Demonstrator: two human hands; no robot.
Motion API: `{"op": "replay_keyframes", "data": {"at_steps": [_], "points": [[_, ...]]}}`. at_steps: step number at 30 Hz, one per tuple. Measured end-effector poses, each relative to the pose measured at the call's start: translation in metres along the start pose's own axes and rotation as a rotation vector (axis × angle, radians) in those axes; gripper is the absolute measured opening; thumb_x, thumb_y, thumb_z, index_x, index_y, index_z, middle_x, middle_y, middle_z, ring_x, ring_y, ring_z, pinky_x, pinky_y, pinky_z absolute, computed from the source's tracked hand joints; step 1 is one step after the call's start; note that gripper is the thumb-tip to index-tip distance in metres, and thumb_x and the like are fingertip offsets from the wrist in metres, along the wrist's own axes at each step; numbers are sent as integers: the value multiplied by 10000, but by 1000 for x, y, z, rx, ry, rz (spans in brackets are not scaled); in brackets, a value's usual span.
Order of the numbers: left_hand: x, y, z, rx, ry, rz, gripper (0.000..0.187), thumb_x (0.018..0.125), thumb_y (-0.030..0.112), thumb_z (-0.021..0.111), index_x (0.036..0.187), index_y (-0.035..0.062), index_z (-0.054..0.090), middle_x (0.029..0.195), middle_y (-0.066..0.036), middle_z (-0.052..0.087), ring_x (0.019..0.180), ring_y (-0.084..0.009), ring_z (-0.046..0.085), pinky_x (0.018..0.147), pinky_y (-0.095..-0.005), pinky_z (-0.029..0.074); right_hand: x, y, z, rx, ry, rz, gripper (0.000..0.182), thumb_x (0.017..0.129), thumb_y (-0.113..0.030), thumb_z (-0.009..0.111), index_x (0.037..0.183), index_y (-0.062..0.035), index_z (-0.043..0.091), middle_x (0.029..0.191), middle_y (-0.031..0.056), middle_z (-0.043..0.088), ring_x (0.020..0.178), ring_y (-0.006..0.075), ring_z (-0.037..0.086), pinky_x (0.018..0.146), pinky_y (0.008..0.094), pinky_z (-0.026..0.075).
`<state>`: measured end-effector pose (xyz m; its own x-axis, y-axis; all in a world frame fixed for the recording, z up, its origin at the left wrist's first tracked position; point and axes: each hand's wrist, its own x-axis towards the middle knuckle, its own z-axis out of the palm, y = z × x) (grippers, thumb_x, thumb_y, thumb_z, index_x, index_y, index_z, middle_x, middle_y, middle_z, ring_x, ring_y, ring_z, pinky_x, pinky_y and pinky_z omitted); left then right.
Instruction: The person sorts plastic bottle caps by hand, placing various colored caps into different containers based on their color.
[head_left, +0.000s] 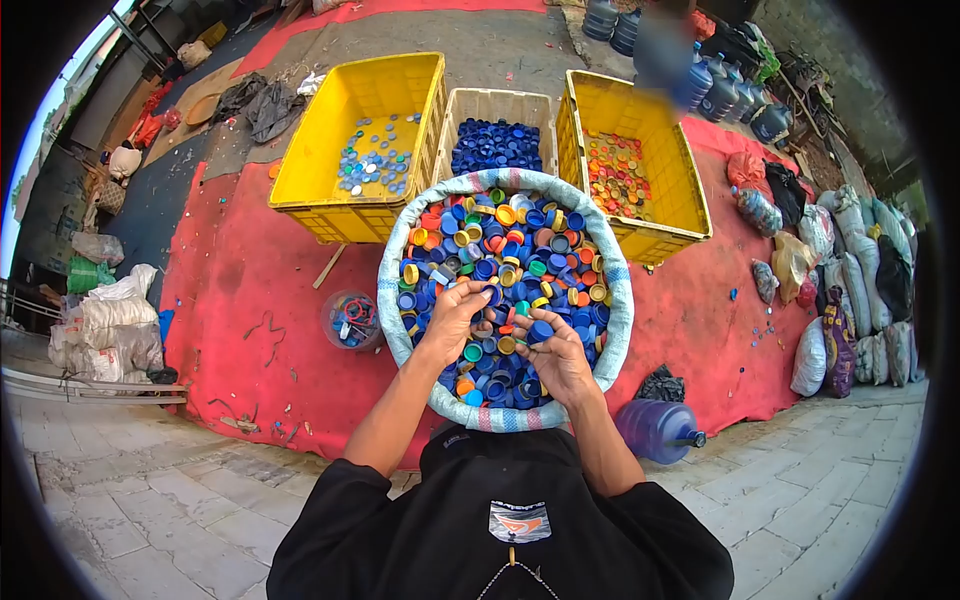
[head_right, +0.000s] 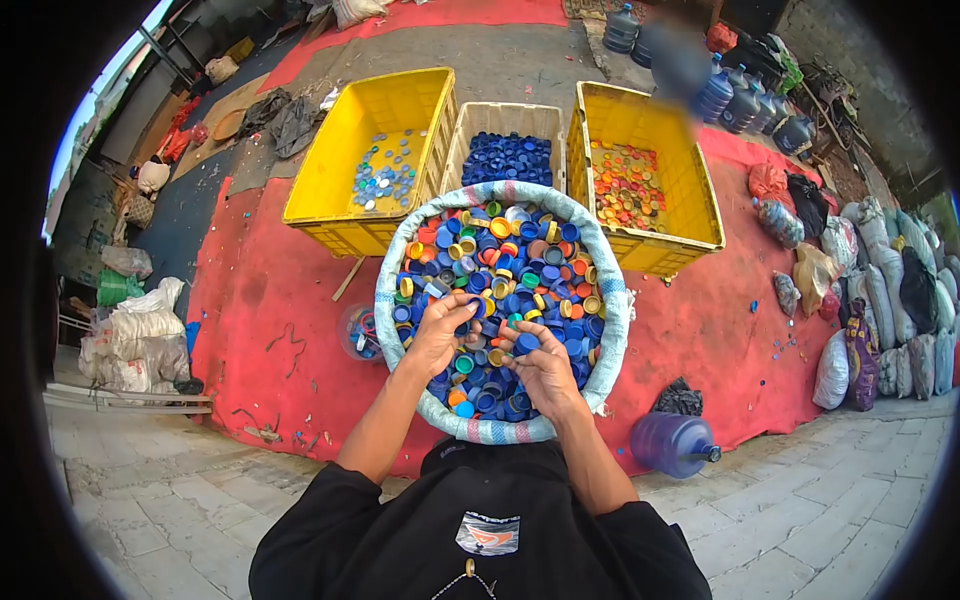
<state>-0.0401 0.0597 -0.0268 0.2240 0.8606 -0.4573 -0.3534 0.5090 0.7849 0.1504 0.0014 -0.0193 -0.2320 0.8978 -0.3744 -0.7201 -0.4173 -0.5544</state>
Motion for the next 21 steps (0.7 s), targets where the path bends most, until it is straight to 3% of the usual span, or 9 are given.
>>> {"op": "replay_keyframes", "data": {"at_steps": [2,3,6,12,13,15,17,19,21], "points": [[-6,5,4,-146,-29,-74,220,934,122,603,1144,60,595,964,-19,624,804,-118,613,684,-312,515,4,-6,8,-26,5,10,466,772,112,483,1223,-5,482,1207,180,587,1077,246,602,894,378,497],[-9,6,6,-206,-42,-87,238,939,118,591,1170,59,585,986,-36,633,829,-136,631,714,-318,529,5,-8,11,-47,-11,7,395,825,52,570,1205,-37,507,1228,180,584,1069,249,609,902,383,494],[-4,5,2,-400,-139,-135,260,950,112,554,1200,41,564,1070,-85,647,899,-175,651,779,-329,544,13,-9,17,-73,12,12,325,891,-60,626,1196,-48,515,1206,157,600,1054,234,618,878,375,497],[28,16,-1,-594,-127,-174,315,925,130,542,1198,-26,533,1083,-161,639,1005,-262,637,889,-400,536,44,-19,17,107,165,50,380,833,32,527,1207,19,464,1229,200,545,1167,272,550,994,398,471],[38,29,2,-584,-107,-204,314,930,129,531,1190,-47,520,1107,-168,629,1019,-278,630,916,-411,528,55,-28,27,126,156,52,349,807,45,506,1153,56,469,1122,166,535,1106,268,557,993,391,468],[73,67,19,-644,-94,-150,337,935,154,523,1175,-81,498,1141,-218,596,1070,-316,597,975,-443,494,96,-57,46,203,117,-6,392,785,47,487,1168,98,421,1148,187,508,1147,307,526,1044,403,433],[115,117,31,-730,-160,-42,569,932,255,536,1299,-149,376,1320,-315,455,1253,-389,466,1090,-496,373,148,-94,63,239,-62,-133,431,761,30,463,1164,145,360,1191,226,454,1226,348,453,1123,446,343],[125,167,55,-814,33,-35,825,912,360,555,1405,-185,179,1455,-372,247,1388,-432,273,1157,-518,231,191,-125,71,265,-1,-15,453,744,0,465,1138,167,316,1294,292,362,1339,403,333,1162,482,259],[132,173,52,-733,59,10,918,898,396,564,1437,-166,77,1500,-361,144,1421,-432,193,1169,-512,184,180,-130,89,215,108,-132,595,758,-29,471,1265,166,227,1415,341,197,1382,432,239,1168,491,240]]}}
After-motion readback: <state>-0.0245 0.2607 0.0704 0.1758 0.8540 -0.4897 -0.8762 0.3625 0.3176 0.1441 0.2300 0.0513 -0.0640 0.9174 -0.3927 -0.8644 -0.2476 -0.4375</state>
